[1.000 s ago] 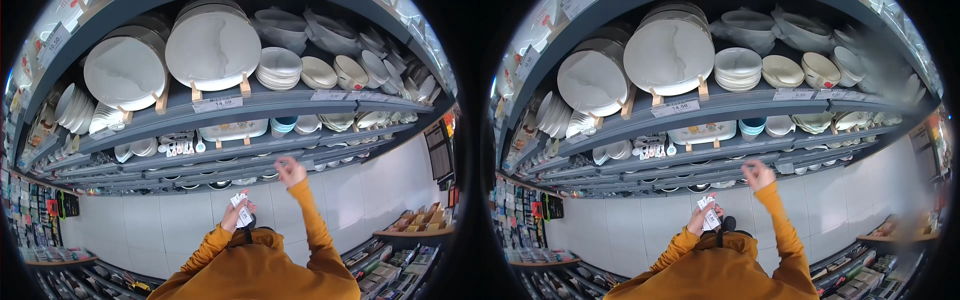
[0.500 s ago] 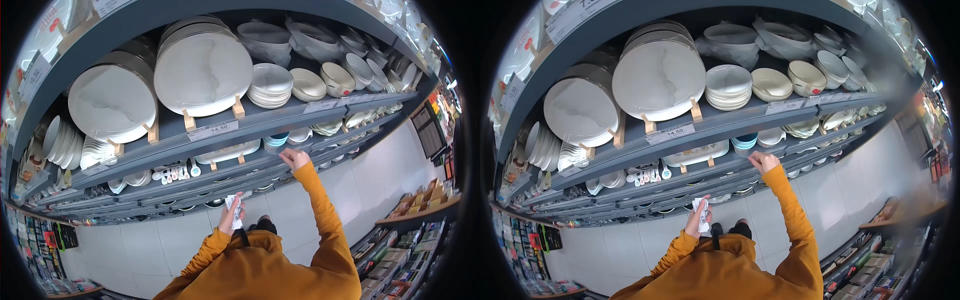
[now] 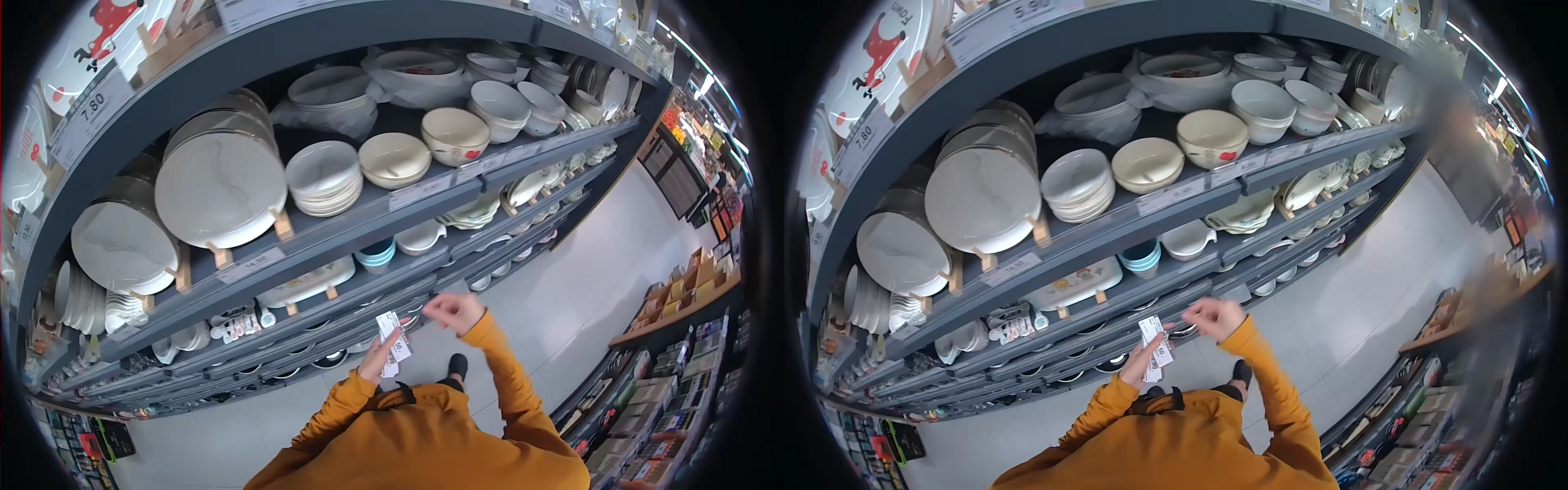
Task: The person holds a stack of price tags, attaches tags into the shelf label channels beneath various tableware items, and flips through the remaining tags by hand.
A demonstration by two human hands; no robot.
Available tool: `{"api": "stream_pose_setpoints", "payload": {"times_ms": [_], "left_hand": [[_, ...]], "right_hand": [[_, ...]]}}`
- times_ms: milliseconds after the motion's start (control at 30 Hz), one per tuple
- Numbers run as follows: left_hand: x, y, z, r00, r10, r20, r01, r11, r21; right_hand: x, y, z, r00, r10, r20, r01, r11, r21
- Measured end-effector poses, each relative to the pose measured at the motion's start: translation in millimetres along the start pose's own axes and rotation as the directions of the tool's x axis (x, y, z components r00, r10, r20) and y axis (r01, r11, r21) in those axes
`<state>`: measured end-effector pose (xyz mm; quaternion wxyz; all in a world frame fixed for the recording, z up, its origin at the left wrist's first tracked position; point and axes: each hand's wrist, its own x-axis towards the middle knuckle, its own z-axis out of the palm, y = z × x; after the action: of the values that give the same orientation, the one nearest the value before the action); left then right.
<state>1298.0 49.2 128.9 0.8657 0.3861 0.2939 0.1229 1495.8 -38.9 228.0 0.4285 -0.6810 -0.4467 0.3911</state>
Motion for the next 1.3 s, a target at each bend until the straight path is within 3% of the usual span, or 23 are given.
{"api": "stream_pose_setpoints", "payload": {"times_ms": [67,167,267,367,500,567,633,733,800,867,933,1000,1067,1133,1167,1200,1233,1300], "left_hand": [[21,-11,10,0.998,0.019,0.06,-0.021,1.0,0.019],[40,-15,60,0.996,0.019,0.092,-0.001,0.982,-0.187],[56,-34,108,0.999,0.043,-0.009,-0.044,0.961,-0.275],[63,-53,145,0.985,0.144,-0.094,-0.167,0.936,-0.311],[68,-62,175,0.943,0.183,-0.277,-0.282,0.883,-0.375],[70,-66,184,0.916,0.172,-0.363,-0.325,0.848,-0.418],[65,-58,198,0.87,0.317,-0.377,-0.455,0.81,-0.37],[68,-50,216,0.768,0.435,-0.471,-0.599,0.749,-0.284],[76,-55,214,0.755,0.417,-0.506,-0.611,0.727,-0.313],[88,-60,223,0.681,0.392,-0.619,-0.629,0.746,-0.219],[102,-70,223,0.604,0.366,-0.708,-0.577,0.813,-0.072],[115,-82,207,0.555,0.492,-0.671,-0.577,0.809,0.116],[122,-91,193,0.621,0.44,-0.648,-0.53,0.845,0.066],[127,-94,191,0.7,0.363,-0.615,-0.494,0.868,-0.05],[130,-93,192,0.744,0.318,-0.588,-0.478,0.868,-0.137],[132,-91,190,0.784,0.275,-0.556,-0.458,0.861,-0.22],[134,-93,187,0.823,0.235,-0.518,-0.432,0.851,-0.3],[136,-93,182,0.849,0.23,-0.476,-0.387,0.884,-0.263]], "right_hand": [[16,-9,-61,0.926,-0.275,-0.259,0.277,0.96,-0.029],[42,-58,-148,0.751,-0.526,-0.398,0.428,0.848,-0.313],[73,-83,-197,0.767,-0.557,-0.32,0.423,0.813,-0.4],[103,-87,-224,0.851,-0.52,-0.07,0.448,0.789,-0.42],[112,-96,-236,0.882,-0.469,0.039,0.47,0.871,-0.145],[108,-98,-238,0.856,-0.516,0.007,0.515,0.853,-0.089],[99,-96,-241,0.829,-0.558,-0.035,0.558,0.83,0.001],[68,-52,-232,0.879,-0.476,-0.01,0.464,0.852,0.243],[47,-5,-210,0.945,-0.296,0.136,0.238,0.913,0.332],[31,58,-174,0.957,-0.107,0.269,-0.016,0.909,0.417],[3,111,-141,0.927,-0.068,0.368,-0.089,0.916,0.392],[-7,125,-135,0.911,-0.013,0.412,-0.157,0.912,0.378],[12,132,-155,0.835,-0.009,0.55,-0.153,0.956,0.248],[47,141,-180,0.849,-0.077,0.523,0.031,0.995,0.096],[65,145,-189,0.946,-0.171,0.276,0.21,0.971,-0.117],[82,148,-197,0.947,-0.32,0.038,0.311,0.878,-0.363],[97,151,-205,0.948,-0.317,-0.034,0.264,0.839,-0.476],[121,160,-213,0.939,-0.33,-0.097,0.201,0.756,-0.623]]}}
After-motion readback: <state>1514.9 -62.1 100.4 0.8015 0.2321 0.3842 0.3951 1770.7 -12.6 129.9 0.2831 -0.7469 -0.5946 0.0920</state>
